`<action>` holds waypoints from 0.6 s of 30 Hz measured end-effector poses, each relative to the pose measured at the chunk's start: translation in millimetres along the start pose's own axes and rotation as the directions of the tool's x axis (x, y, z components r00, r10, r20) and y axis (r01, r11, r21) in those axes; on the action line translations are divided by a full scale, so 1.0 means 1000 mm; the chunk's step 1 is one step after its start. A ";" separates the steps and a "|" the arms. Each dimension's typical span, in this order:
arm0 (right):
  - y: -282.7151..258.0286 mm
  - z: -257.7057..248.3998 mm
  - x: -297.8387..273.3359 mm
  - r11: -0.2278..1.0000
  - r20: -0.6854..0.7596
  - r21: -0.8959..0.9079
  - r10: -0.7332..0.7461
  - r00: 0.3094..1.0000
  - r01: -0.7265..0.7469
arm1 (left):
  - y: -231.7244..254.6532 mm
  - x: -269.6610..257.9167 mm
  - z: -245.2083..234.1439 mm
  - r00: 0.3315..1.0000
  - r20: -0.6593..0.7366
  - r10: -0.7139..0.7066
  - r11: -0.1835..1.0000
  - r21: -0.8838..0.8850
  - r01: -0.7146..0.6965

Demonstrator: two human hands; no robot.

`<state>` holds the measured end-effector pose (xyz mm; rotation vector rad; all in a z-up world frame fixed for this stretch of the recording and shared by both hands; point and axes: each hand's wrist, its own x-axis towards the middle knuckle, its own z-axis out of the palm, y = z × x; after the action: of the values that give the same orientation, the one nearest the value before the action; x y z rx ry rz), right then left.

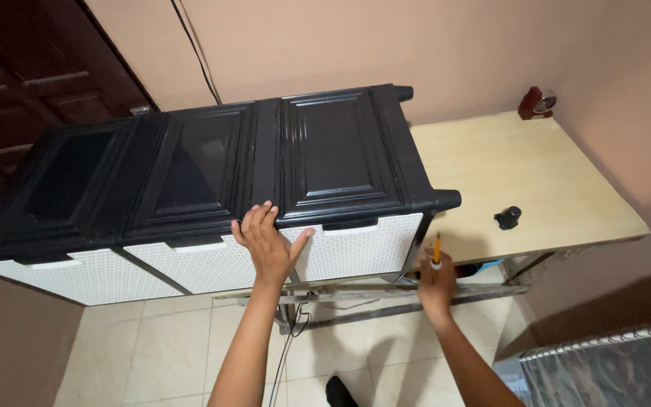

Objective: The person lays a three-drawer plastic storage unit on its side and uses a yellow utility knife to pry off the four black corner caps. The caps are removed one by one and placed on the table. The unit remains on its side at the end.

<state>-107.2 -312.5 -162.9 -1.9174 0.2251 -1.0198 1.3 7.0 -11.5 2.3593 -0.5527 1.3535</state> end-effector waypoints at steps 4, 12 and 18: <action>-0.001 -0.028 -0.028 0.797 0.039 0.098 0.595 0.803 -0.596 | 0.005 0.000 -0.007 0.999 0.031 -0.023 0.999 -0.040 0.025; 0.016 -0.090 -0.047 0.500 0.053 0.633 0.733 0.678 -0.591 | 0.020 0.004 -0.020 0.989 0.102 -0.107 0.989 -0.096 0.116; -0.003 -0.114 -0.024 0.421 0.171 0.733 0.646 0.744 -0.534 | 0.041 0.008 -0.033 0.981 0.119 -0.151 0.969 -0.177 0.170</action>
<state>-206.3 -371.4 -148.2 -0.8574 0.4500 -0.5846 -40.1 -13.1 15.6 2.2770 -0.4829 1.0637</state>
